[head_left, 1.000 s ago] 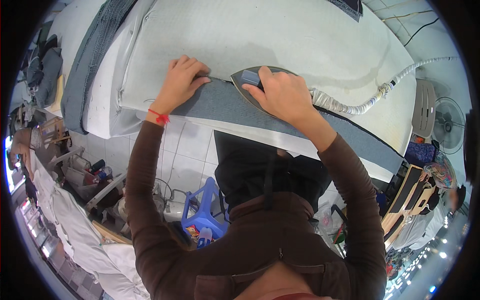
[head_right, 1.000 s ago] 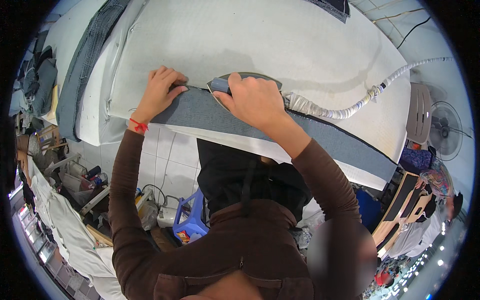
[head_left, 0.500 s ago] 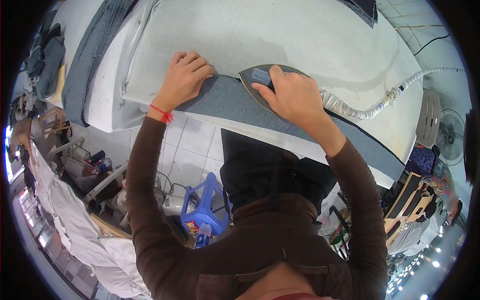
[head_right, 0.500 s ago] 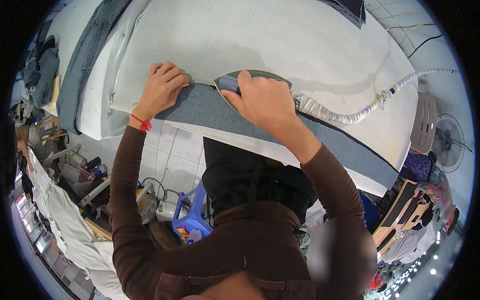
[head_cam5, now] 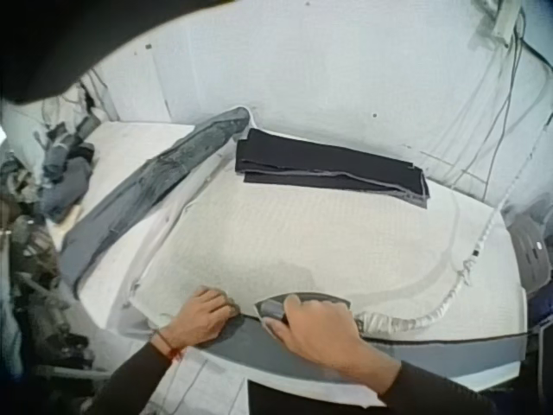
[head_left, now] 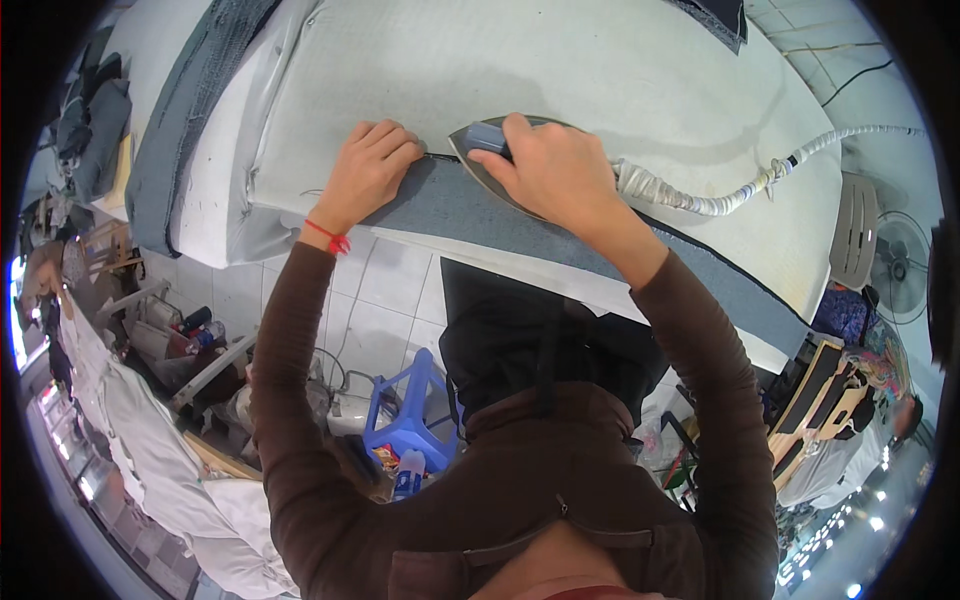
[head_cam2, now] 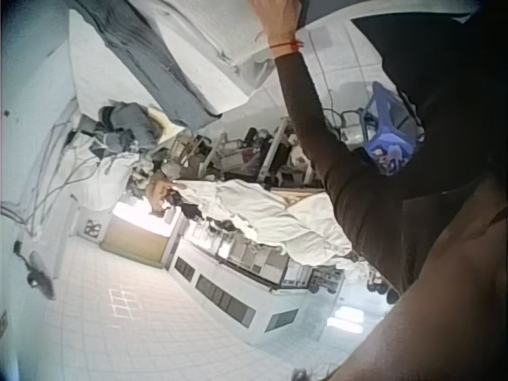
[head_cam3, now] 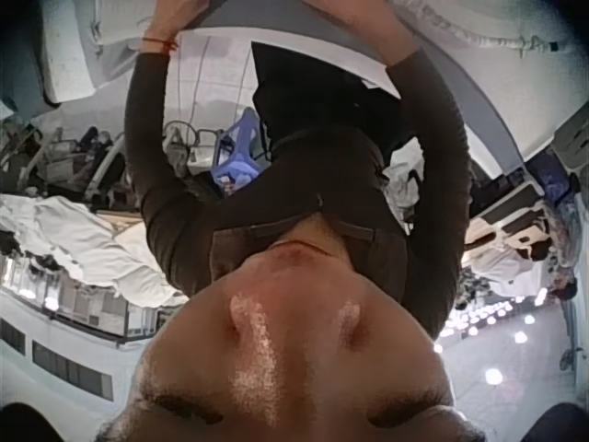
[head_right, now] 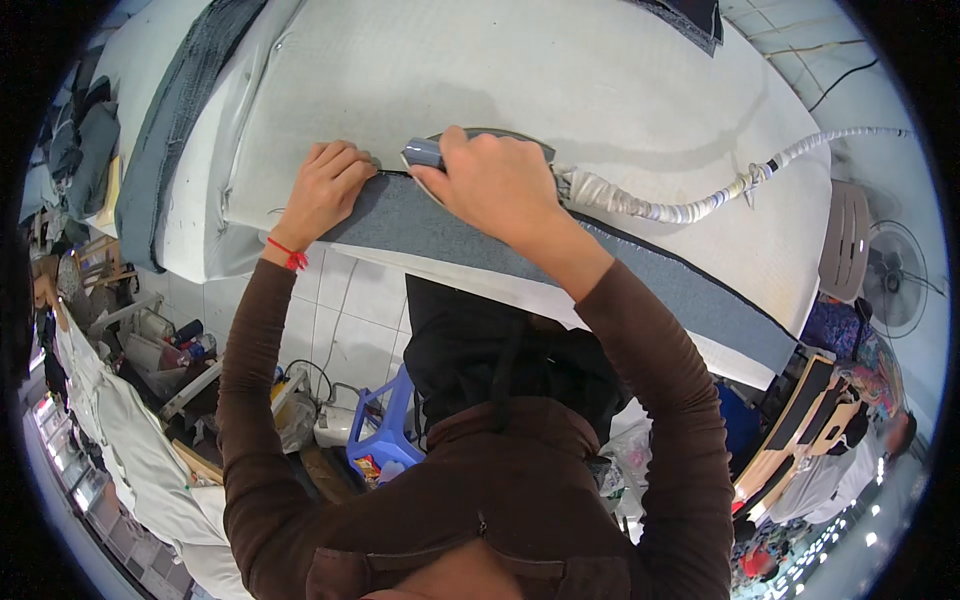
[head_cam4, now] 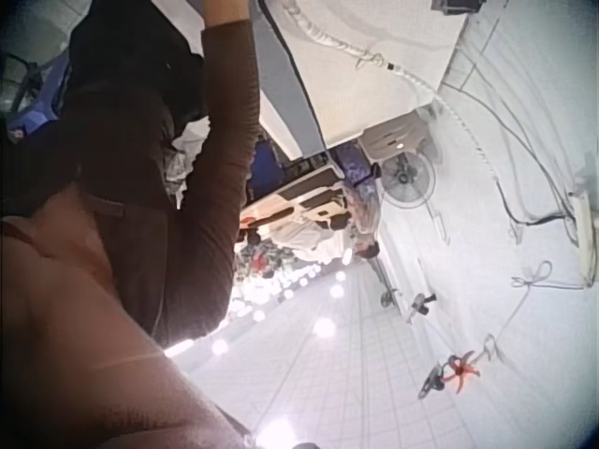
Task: The person irons a long strip of gray fabric on a white ironing board using a steam iron. They repeatedly smooth the fabric, fold it, and iron it again, then flip it over to iron the other side. Finally, they fold the fabric and place it on a nearby table.
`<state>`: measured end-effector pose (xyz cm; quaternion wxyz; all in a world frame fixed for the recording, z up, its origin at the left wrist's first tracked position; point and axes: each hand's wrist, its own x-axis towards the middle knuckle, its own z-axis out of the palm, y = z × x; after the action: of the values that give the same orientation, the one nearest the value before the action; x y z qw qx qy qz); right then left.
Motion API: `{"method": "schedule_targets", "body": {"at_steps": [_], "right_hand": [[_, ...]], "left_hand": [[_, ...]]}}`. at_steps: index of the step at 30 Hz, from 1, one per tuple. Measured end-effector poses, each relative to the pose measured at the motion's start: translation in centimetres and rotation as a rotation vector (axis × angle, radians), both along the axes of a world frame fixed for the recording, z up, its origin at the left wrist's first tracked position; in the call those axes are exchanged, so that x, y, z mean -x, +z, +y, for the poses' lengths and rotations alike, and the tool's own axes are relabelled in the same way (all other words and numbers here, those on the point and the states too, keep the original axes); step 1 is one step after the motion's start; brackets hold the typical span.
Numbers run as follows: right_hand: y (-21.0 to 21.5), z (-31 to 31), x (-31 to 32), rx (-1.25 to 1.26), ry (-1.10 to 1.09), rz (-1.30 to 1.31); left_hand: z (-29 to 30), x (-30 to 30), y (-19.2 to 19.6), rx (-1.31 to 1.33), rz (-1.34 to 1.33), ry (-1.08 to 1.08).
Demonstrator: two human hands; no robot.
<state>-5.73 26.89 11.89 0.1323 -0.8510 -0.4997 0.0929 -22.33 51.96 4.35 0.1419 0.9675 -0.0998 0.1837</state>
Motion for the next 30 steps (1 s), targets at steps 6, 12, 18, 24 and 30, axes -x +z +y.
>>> {"method": "schedule_targets", "body": {"at_steps": [6, 12, 18, 24, 30], "right_hand": [[0.6, -2.1, -1.1, -0.059, -0.022, 0.01], [0.7, -2.7, -1.0, -0.058, 0.006, 0.021], [0.7, -2.7, -0.6, -0.054, 0.031, -0.01], [0.3, -0.6, 0.1, -0.04, 0.101, -0.042], [0.1, -0.2, 0.0, -0.026, 0.089, -0.071]], "left_hand": [[0.1, 0.6, -0.1, 0.012, 0.022, 0.001], [0.7, 0.7, -0.4, -0.106, -0.007, -0.09], [1.0, 0.4, -0.8, -0.099, -0.001, -0.085], [1.2, 0.4, -1.5, -0.014, -0.013, -0.061], [1.3, 0.5, -0.5, 0.088, 0.064, 0.024]]}}
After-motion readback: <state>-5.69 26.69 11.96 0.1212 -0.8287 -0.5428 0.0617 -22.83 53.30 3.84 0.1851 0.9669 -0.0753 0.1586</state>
